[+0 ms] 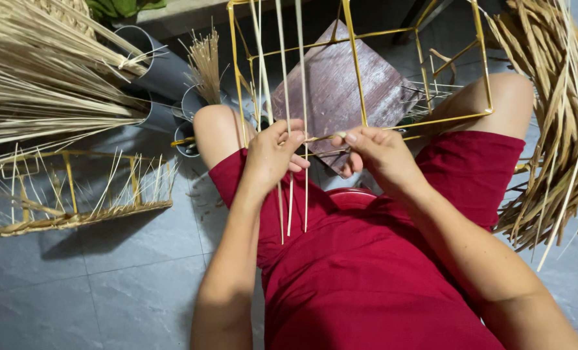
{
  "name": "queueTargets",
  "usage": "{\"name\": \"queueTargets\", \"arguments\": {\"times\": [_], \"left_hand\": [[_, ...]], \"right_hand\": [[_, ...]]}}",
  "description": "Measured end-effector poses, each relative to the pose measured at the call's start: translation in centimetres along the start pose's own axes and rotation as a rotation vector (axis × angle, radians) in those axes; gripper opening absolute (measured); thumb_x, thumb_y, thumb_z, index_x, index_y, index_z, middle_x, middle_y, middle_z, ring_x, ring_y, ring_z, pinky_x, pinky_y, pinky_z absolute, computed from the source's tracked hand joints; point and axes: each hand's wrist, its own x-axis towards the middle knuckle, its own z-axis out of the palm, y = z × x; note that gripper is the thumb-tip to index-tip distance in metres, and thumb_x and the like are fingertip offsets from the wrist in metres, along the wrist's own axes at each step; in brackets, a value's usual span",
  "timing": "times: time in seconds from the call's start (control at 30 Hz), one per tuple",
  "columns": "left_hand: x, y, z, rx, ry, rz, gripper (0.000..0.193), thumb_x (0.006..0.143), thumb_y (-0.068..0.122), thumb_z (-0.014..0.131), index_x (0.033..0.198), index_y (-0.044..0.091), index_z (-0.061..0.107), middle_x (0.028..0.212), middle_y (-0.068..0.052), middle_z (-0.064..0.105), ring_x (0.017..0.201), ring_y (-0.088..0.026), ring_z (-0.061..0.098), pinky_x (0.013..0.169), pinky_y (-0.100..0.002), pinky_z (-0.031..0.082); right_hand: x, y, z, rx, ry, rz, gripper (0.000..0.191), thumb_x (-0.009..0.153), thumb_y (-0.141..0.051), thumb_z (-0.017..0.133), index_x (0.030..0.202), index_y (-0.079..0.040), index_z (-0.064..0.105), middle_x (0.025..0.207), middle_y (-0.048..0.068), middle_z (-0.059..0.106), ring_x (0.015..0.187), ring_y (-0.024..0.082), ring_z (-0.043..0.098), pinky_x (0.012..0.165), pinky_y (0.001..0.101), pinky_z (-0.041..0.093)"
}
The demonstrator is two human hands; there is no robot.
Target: The person sits on the floor and weaves thin bamboo strips onto a yellow metal frame, threading and tightening each strip around the frame bars by hand to build up a woven lattice. They take new strips from a pile beside them and press the woven strips flat as they work.
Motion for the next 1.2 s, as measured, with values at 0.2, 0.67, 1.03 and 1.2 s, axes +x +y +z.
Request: {"name": "queueTargets", "arguments": {"times": [0.2, 0.67, 1.03, 1.2], "left_hand": [[-3.7, 1.6, 1.5, 0.762, 0.571, 0.761, 0.031, 0.1, 0.006, 0.065, 0.13, 0.001, 0.063, 0.119, -0.017, 0.071, 0.098, -0.033, 0.077, 0.082, -0.039, 0.064], [3.0, 0.6, -0.5, -0.076, -0.305, -0.14, 0.028, 0.095, 0.002, 0.059, 0.12, -0.004, 0.048, 0.091, -0.018, 0.072, 0.06, -0.024, 0.076, 0.047, -0.027, 0.059], [2.8, -1.4, 1.7, 0.017, -0.142, -0.113, 0.015, 0.096, 0.013, 0.066, 0.101, -0.001, 0.067, 0.087, -0.016, 0.078, 0.047, -0.018, 0.069, 0.035, -0.024, 0.047], [3.1, -1.6, 2.4, 0.112, -0.087, -0.169, 0.019, 0.097, 0.016, 0.067, 0.101, -0.003, 0.067, 0.089, -0.017, 0.079, 0.046, -0.018, 0.067, 0.035, -0.024, 0.046]], "right_hand": [[3.1, -2.1, 0.8, 0.098, -0.05, 0.035, 0.031, 0.107, -0.02, 0.059, 0.118, 0.007, 0.071, 0.065, 0.003, 0.063, 0.062, 0.015, 0.063, 0.071, 0.0309, 0.058], [4.9, -1.4, 0.7, 0.217, -0.127, 0.057, 0.034, 0.106, -0.018, 0.058, 0.125, 0.008, 0.067, 0.072, 0.004, 0.067, 0.071, 0.017, 0.068, 0.075, 0.0297, 0.056], [0.8, -4.1, -3.9, -0.121, -0.005, -0.156, 0.036, 0.108, -0.027, 0.054, 0.133, -0.004, 0.067, 0.086, 0.005, 0.074, 0.078, 0.01, 0.069, 0.073, 0.0243, 0.056], [-6.8, -5.1, -15.9, -0.409, 0.606, -0.391, 0.021, 0.107, -0.016, 0.061, 0.121, -0.004, 0.071, 0.096, 0.002, 0.073, 0.08, 0.007, 0.065, 0.072, 0.0224, 0.054]]}}
